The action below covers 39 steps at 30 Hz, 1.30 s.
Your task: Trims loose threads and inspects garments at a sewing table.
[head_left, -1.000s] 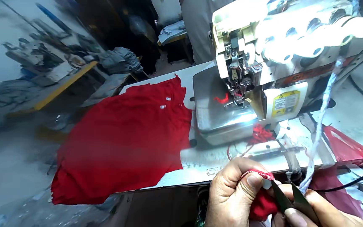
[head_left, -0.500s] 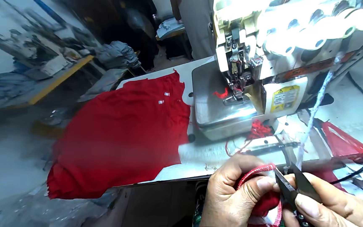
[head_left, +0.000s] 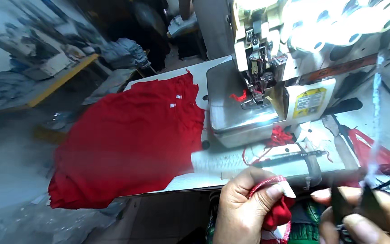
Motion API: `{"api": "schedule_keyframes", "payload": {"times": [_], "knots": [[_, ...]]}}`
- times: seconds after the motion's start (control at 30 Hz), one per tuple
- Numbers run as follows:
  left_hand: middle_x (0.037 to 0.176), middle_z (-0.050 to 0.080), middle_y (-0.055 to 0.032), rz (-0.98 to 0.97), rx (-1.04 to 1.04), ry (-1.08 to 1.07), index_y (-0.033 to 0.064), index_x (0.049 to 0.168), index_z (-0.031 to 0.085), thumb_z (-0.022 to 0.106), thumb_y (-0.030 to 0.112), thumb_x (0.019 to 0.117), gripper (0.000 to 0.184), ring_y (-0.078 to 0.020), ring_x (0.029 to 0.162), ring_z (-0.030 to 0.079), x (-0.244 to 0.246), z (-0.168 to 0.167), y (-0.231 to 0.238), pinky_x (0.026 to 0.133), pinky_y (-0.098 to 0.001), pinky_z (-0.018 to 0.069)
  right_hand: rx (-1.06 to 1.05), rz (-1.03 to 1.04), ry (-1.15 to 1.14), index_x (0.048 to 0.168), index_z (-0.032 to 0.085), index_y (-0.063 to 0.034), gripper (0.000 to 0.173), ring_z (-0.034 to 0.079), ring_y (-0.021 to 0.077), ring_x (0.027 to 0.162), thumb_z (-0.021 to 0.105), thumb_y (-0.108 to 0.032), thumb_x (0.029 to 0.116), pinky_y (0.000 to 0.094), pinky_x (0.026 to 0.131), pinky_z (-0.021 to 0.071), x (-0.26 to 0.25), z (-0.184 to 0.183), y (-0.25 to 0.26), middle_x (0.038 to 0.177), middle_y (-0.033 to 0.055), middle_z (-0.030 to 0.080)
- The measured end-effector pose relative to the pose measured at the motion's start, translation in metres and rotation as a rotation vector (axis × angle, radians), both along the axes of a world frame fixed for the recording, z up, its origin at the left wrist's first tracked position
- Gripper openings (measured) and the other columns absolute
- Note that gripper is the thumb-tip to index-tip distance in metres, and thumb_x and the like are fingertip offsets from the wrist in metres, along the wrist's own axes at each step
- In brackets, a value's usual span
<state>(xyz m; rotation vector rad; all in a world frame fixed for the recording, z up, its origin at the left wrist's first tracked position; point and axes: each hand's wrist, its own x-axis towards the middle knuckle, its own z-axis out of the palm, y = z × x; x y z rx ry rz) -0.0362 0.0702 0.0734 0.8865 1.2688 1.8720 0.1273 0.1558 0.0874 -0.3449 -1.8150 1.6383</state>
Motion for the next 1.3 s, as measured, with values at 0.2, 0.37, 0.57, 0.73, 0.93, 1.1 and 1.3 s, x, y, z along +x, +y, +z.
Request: {"api": "schedule_keyframes", "payload": {"times": [0.2, 0.37, 0.57, 0.73, 0.93, 1.1, 1.3], "knots": [[0.096, 0.072, 0.0055, -0.02, 0.041, -0.002, 0.0072, 0.096, 0.073, 0.063, 0.001, 0.0956, 0.011, 0.0011, 0.088, 0.068, 0.002, 0.004, -0.002, 0.08, -0.0184, 0.0577, -0.066, 0.151, -0.201, 0.119, 0.058, 0.0095, 0.027, 0.066, 0.0033, 0.07, 0.04, -0.008, 0.1087, 0.0216, 0.062, 0.0556, -0.005, 0.008, -0.003, 0.084, 0.0037, 0.069], [0.096, 0.072, 0.0058, -0.007, 0.047, 0.054, 0.0074, 0.096, 0.073, 0.064, 0.002, 0.0956, 0.011, 0.0015, 0.091, 0.067, 0.001, 0.004, -0.002, 0.082, -0.0182, 0.0571, -0.105, 0.167, -0.227, 0.12, 0.057, 0.0073, 0.026, 0.065, 0.0015, 0.069, 0.039, -0.008, 0.1085, 0.0202, 0.06, 0.0544, -0.005, 0.011, -0.001, 0.084, 0.0003, 0.068], [0.096, 0.07, 0.0066, -0.013, 0.058, 0.094, 0.007, 0.097, 0.072, 0.064, 0.004, 0.0965, 0.009, 0.0023, 0.091, 0.066, 0.0, 0.002, -0.003, 0.082, -0.0171, 0.0566, -0.23, 0.206, -0.213, 0.121, 0.055, 0.0018, 0.023, 0.064, -0.0011, 0.068, 0.039, -0.007, 0.1076, 0.0175, 0.057, 0.0532, -0.005, 0.013, 0.0, 0.085, -0.0062, 0.067], [0.097, 0.07, 0.0075, -0.029, 0.07, 0.134, 0.0072, 0.097, 0.072, 0.063, 0.005, 0.0972, 0.009, 0.0033, 0.094, 0.065, -0.002, 0.002, -0.002, 0.085, -0.0164, 0.0554, -0.267, 0.21, -0.186, 0.12, 0.055, -0.0005, 0.022, 0.064, -0.0015, 0.068, 0.039, -0.007, 0.1075, 0.0177, 0.057, 0.0535, -0.005, 0.011, 0.0, 0.085, -0.0078, 0.067], [0.096, 0.069, 0.0075, -0.039, 0.064, 0.194, 0.0063, 0.098, 0.071, 0.063, 0.008, 0.0977, 0.008, 0.0039, 0.095, 0.064, -0.005, 0.0, -0.002, 0.086, -0.0159, 0.054, -0.278, 0.206, -0.187, 0.119, 0.055, -0.0008, 0.021, 0.064, -0.0013, 0.067, 0.039, -0.007, 0.1074, 0.018, 0.057, 0.0537, -0.006, 0.011, -0.001, 0.085, -0.0075, 0.067], [0.095, 0.069, 0.0071, -0.046, 0.065, 0.204, 0.0055, 0.098, 0.071, 0.063, 0.007, 0.0975, 0.008, 0.0039, 0.095, 0.064, -0.005, -0.003, -0.002, 0.085, -0.0157, 0.0539, -0.245, 0.169, -0.195, 0.115, 0.055, -0.0011, 0.019, 0.064, -0.0009, 0.067, 0.039, -0.007, 0.108, 0.0184, 0.057, 0.0542, -0.007, 0.01, -0.003, 0.084, -0.0071, 0.067], [0.095, 0.069, 0.0072, -0.035, 0.054, 0.184, 0.006, 0.097, 0.071, 0.064, 0.008, 0.0971, 0.007, 0.0034, 0.093, 0.064, -0.004, -0.002, -0.004, 0.085, -0.016, 0.0543, -0.133, 0.13, -0.198, 0.113, 0.056, 0.0039, 0.021, 0.065, 0.0004, 0.069, 0.041, -0.009, 0.1087, 0.0191, 0.061, 0.0546, -0.007, 0.007, -0.004, 0.084, -0.001, 0.068]]}}
